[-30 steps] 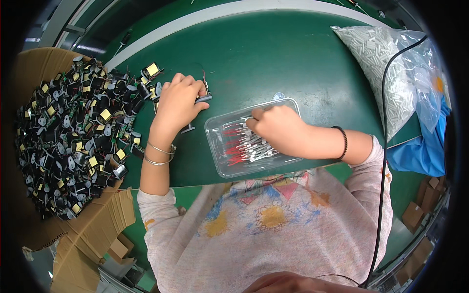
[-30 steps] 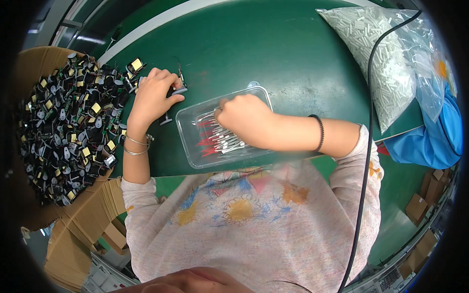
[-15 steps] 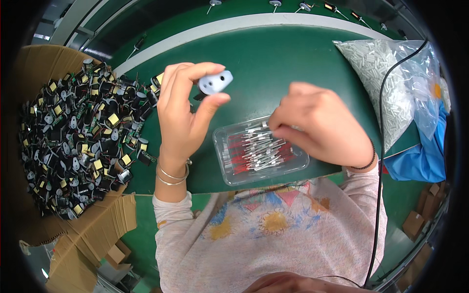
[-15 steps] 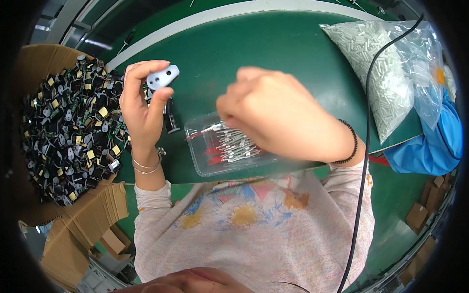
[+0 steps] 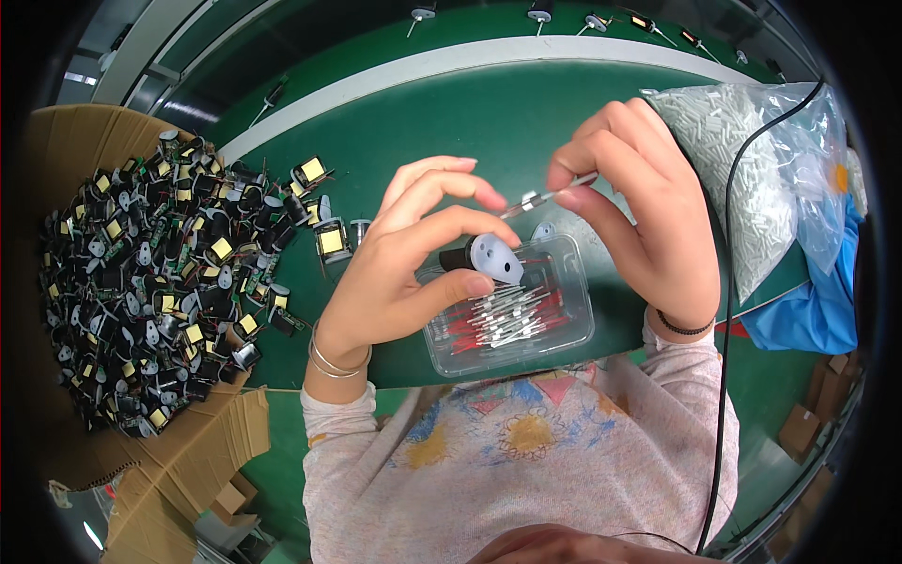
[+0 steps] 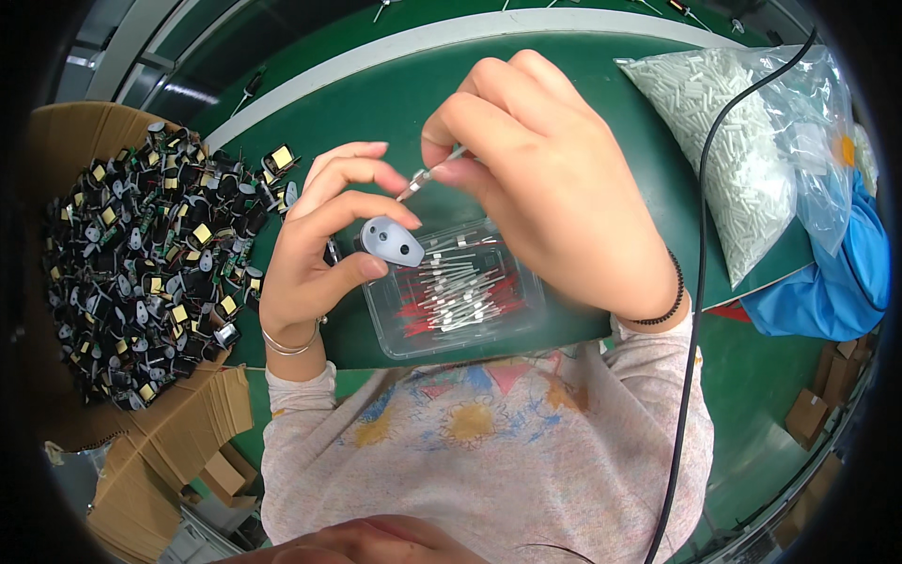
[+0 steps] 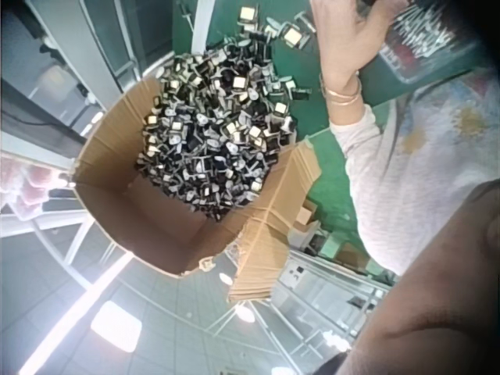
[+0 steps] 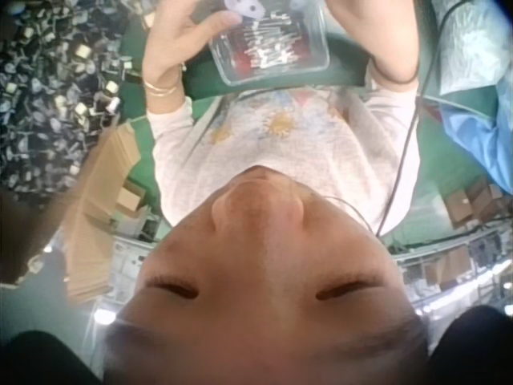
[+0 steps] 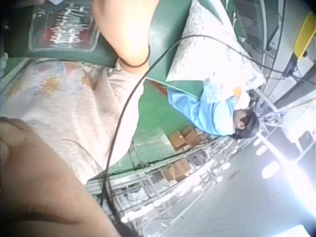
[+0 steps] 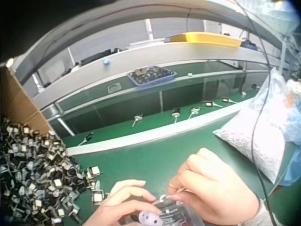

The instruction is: The person picks up resistors from a tray and inserts their metal leads into holes in white plastic housings by hand, placing each assembled unit on the workbench.

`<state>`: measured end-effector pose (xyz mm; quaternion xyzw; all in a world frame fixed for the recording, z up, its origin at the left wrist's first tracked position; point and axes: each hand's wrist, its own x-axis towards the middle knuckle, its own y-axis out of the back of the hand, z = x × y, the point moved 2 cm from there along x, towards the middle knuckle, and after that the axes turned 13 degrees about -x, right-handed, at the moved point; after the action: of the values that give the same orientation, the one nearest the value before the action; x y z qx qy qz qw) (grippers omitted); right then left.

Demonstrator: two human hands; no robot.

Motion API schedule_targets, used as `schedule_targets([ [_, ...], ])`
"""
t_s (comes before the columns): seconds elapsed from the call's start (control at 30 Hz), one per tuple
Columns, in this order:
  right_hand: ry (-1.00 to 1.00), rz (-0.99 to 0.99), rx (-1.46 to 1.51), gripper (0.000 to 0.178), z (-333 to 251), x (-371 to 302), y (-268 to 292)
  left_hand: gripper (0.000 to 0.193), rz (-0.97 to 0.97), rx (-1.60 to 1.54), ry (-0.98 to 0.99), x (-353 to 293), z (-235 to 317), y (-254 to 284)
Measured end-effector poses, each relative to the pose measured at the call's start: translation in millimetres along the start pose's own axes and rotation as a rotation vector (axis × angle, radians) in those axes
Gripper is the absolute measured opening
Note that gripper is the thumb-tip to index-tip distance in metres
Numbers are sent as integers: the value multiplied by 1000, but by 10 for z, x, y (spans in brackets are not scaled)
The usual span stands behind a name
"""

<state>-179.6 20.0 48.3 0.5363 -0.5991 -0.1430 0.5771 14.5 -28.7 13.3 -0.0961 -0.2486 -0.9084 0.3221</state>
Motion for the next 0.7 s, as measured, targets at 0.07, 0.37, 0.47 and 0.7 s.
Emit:
schedule_targets([
  [0.07,-4,-17,28,15,24,2,12,39,-5,-22,12,6,-12,6],
  [0.37,46,-34,709,12,88,56,-247,34,5,-240,-55,-16,17,30],
  [0.47,8,-4,771,10,87,54,-110,35,8,-307,-63,-40,20,46],
  [0.7,-232,249,842,19,-30,-103,42,30,279,-459,11,-63,12,-116],
])
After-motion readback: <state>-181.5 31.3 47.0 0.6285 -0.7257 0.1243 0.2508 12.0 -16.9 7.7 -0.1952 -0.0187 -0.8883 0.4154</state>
